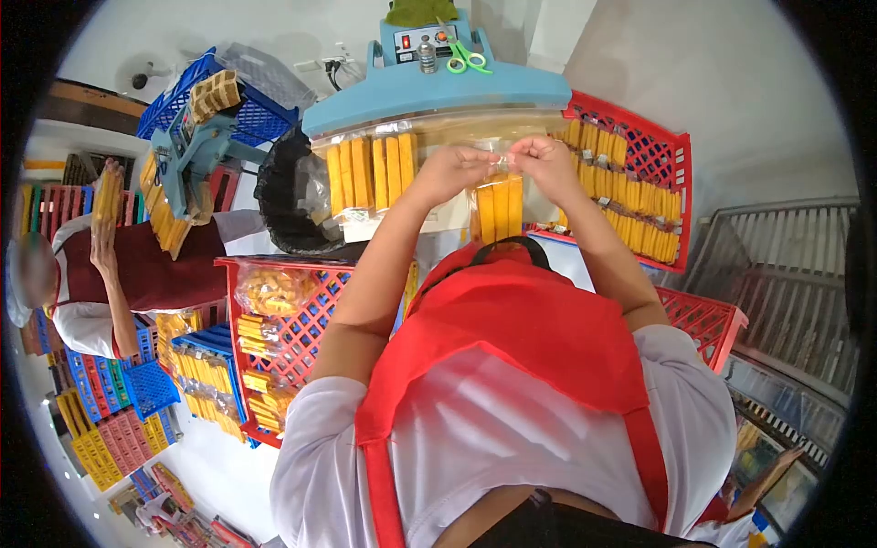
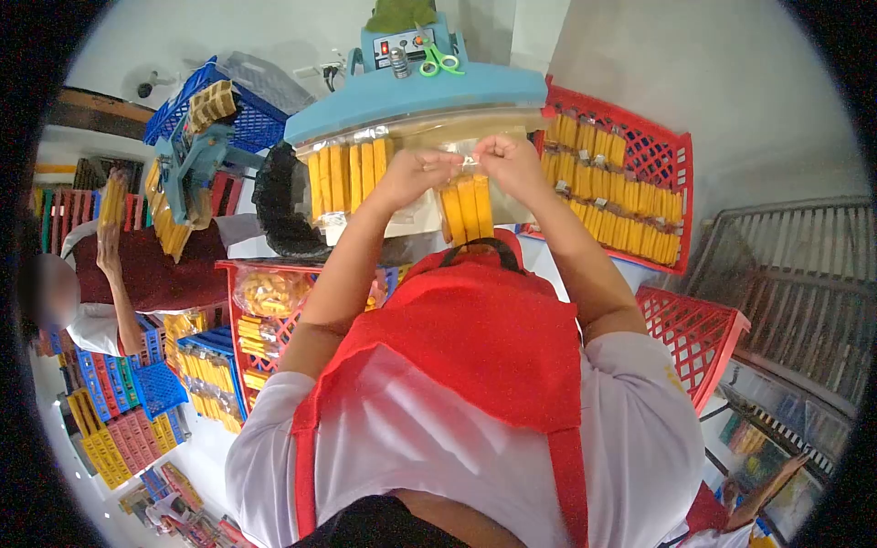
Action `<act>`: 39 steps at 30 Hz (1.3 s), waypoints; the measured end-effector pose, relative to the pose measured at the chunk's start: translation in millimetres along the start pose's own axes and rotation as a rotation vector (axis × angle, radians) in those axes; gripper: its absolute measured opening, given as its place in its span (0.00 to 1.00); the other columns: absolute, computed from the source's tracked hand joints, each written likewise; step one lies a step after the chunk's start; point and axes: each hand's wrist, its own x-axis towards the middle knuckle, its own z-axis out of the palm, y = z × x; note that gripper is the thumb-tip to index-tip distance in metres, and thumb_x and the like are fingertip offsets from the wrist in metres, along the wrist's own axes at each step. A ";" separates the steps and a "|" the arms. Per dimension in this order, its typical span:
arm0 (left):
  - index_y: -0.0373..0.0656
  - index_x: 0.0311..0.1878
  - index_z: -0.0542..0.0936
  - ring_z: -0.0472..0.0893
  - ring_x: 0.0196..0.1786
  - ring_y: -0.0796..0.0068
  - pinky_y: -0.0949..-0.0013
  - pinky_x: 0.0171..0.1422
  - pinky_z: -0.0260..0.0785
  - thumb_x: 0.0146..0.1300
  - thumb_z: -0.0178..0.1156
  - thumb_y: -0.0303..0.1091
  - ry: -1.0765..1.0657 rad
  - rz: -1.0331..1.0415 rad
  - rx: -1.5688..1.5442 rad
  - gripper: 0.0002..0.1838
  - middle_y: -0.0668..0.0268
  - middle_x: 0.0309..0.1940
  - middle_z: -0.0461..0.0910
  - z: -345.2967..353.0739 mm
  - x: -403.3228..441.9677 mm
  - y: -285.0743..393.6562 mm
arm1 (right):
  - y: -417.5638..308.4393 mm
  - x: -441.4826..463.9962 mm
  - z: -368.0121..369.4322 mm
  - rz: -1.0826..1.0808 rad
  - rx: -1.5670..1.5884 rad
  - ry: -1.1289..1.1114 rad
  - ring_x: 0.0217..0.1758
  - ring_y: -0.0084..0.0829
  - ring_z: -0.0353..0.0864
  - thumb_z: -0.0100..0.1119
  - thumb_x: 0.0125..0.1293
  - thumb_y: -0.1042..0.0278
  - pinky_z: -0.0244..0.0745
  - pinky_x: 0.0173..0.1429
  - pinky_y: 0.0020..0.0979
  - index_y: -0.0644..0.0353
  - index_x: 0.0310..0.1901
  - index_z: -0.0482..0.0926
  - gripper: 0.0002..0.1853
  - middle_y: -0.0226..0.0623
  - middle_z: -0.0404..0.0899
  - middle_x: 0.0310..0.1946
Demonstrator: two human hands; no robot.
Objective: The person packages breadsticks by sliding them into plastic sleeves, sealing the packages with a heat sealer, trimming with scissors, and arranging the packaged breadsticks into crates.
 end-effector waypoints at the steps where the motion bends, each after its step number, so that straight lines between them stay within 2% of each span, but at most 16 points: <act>1: 0.39 0.39 0.79 0.74 0.32 0.82 0.77 0.38 0.67 0.53 0.57 0.28 -0.003 -0.003 0.001 0.09 0.64 0.31 0.79 -0.3 1.2 -0.7 | -1.4 0.1 0.3 0.002 0.003 0.002 0.28 0.16 0.73 0.53 0.54 0.77 0.68 0.33 0.19 0.64 0.33 0.74 0.05 0.29 0.76 0.26; 3: 0.37 0.41 0.78 0.73 0.36 0.86 0.79 0.41 0.67 0.55 0.56 0.26 -0.009 -0.075 0.020 0.10 0.69 0.35 0.78 -0.2 4.4 -1.5 | -4.4 0.8 0.0 -0.061 0.072 0.006 0.29 0.16 0.73 0.53 0.54 0.78 0.68 0.34 0.20 0.64 0.37 0.70 0.08 0.30 0.76 0.27; 7: 0.37 0.42 0.78 0.73 0.36 0.86 0.80 0.41 0.67 0.55 0.57 0.26 0.027 -0.073 0.017 0.11 0.70 0.35 0.78 5.0 5.3 -13.5 | -3.3 -0.2 -1.5 -0.032 0.106 0.027 0.30 0.16 0.73 0.54 0.53 0.78 0.68 0.35 0.20 0.65 0.42 0.69 0.13 0.31 0.76 0.27; 10: 0.40 0.40 0.79 0.73 0.32 0.87 0.80 0.38 0.67 0.55 0.57 0.28 0.034 0.022 -0.045 0.10 0.71 0.29 0.78 7.7 3.5 -12.9 | -5.9 -4.0 -1.7 0.053 0.161 0.001 0.34 0.18 0.73 0.55 0.54 0.77 0.66 0.43 0.21 0.65 0.45 0.69 0.15 0.31 0.77 0.29; 12: 0.36 0.42 0.78 0.73 0.36 0.87 0.81 0.41 0.67 0.56 0.55 0.25 -0.059 0.096 -0.047 0.10 0.70 0.37 0.78 6.3 3.5 -7.7 | -5.2 -4.1 -3.1 0.185 0.111 -0.225 0.33 0.18 0.72 0.58 0.54 0.69 0.67 0.40 0.21 0.65 0.40 0.74 0.13 0.29 0.76 0.28; 13: 0.36 0.42 0.78 0.73 0.36 0.87 0.81 0.41 0.67 0.56 0.55 0.25 -0.065 0.096 -0.042 0.10 0.70 0.37 0.78 6.1 3.6 -6.8 | -0.6 -2.2 -6.7 0.182 0.115 -0.220 0.33 0.18 0.72 0.58 0.54 0.69 0.67 0.40 0.21 0.65 0.40 0.74 0.13 0.29 0.76 0.28; 15: 0.37 0.44 0.77 0.73 0.36 0.87 0.81 0.42 0.67 0.55 0.55 0.25 -0.046 -0.096 -0.083 0.12 0.70 0.37 0.77 7.8 4.1 -5.6 | 10.2 2.4 -14.0 0.275 -0.038 -0.202 0.33 0.19 0.72 0.59 0.54 0.65 0.66 0.41 0.22 0.64 0.37 0.77 0.12 0.29 0.76 0.29; 22: 0.36 0.45 0.76 0.72 0.34 0.87 0.81 0.38 0.67 0.55 0.56 0.25 -0.021 -0.029 -0.069 0.13 0.71 0.32 0.77 9.2 4.5 -10.0 | 2.8 -4.6 -4.6 0.146 0.113 -0.150 0.30 0.18 0.70 0.58 0.54 0.65 0.64 0.36 0.21 0.64 0.31 0.78 0.10 0.29 0.76 0.25; 25: 0.36 0.45 0.76 0.72 0.32 0.87 0.81 0.36 0.67 0.54 0.57 0.26 -0.017 -0.022 -0.054 0.14 0.71 0.30 0.77 12.4 7.7 -14.4 | 13.5 -1.9 -12.9 0.207 -0.071 -0.210 0.29 0.18 0.70 0.58 0.55 0.64 0.64 0.36 0.21 0.65 0.32 0.77 0.11 0.29 0.75 0.26; 28: 0.36 0.43 0.77 0.72 0.33 0.86 0.80 0.38 0.67 0.54 0.58 0.28 0.011 -0.069 0.033 0.12 0.70 0.31 0.77 12.6 7.1 -13.0 | 20.6 -2.3 -13.8 0.209 -0.065 -0.154 0.30 0.18 0.70 0.58 0.55 0.64 0.64 0.37 0.21 0.66 0.33 0.76 0.12 0.30 0.76 0.28; 31: 0.36 0.41 0.77 0.73 0.38 0.83 0.78 0.43 0.66 0.54 0.59 0.29 0.026 0.005 0.110 0.11 0.69 0.34 0.77 11.4 2.2 -16.5 | 25.7 -7.0 -9.3 0.264 0.081 -0.056 0.30 0.18 0.70 0.58 0.54 0.64 0.65 0.37 0.21 0.66 0.34 0.76 0.12 0.30 0.75 0.28; 33: 0.37 0.45 0.74 0.71 0.45 0.79 0.75 0.49 0.64 0.54 0.59 0.29 0.036 -0.126 -0.142 0.15 0.65 0.41 0.74 15.9 -5.8 -18.5 | 26.6 -7.2 -8.8 0.278 0.251 0.017 0.30 0.19 0.71 0.59 0.54 0.64 0.65 0.36 0.22 0.65 0.33 0.76 0.11 0.29 0.75 0.27; 34: 0.37 0.45 0.74 0.71 0.45 0.79 0.75 0.49 0.64 0.54 0.59 0.29 0.036 -0.122 -0.142 0.15 0.65 0.41 0.74 23.2 -9.6 -24.0 | 29.1 -4.7 -9.7 0.274 0.249 0.016 0.30 0.19 0.71 0.59 0.54 0.64 0.65 0.36 0.22 0.65 0.33 0.76 0.11 0.29 0.75 0.27; 36: 0.38 0.52 0.69 0.69 0.49 0.77 0.73 0.52 0.62 0.55 0.58 0.30 0.282 0.068 -0.160 0.21 0.64 0.46 0.72 44.0 -8.7 -48.3 | 37.1 4.6 -11.5 0.305 0.312 0.099 0.30 0.22 0.73 0.59 0.54 0.65 0.67 0.36 0.24 0.64 0.33 0.76 0.11 0.30 0.75 0.27; 37: 0.35 0.49 0.70 0.71 0.47 0.74 0.76 0.48 0.65 0.54 0.58 0.34 0.353 0.144 -0.085 0.21 0.61 0.42 0.73 46.9 -1.9 -59.0 | 40.4 10.6 -12.7 0.297 0.310 0.095 0.30 0.22 0.73 0.59 0.54 0.65 0.67 0.36 0.24 0.64 0.33 0.76 0.11 0.30 0.75 0.27; 39: 0.33 0.52 0.68 0.70 0.47 0.76 0.76 0.48 0.64 0.56 0.57 0.34 0.351 0.081 -0.076 0.22 0.61 0.44 0.73 45.8 10.6 -68.8 | 44.7 22.5 -15.1 0.414 0.256 0.160 0.28 0.26 0.75 0.58 0.54 0.66 0.68 0.33 0.26 0.64 0.33 0.75 0.10 0.34 0.76 0.27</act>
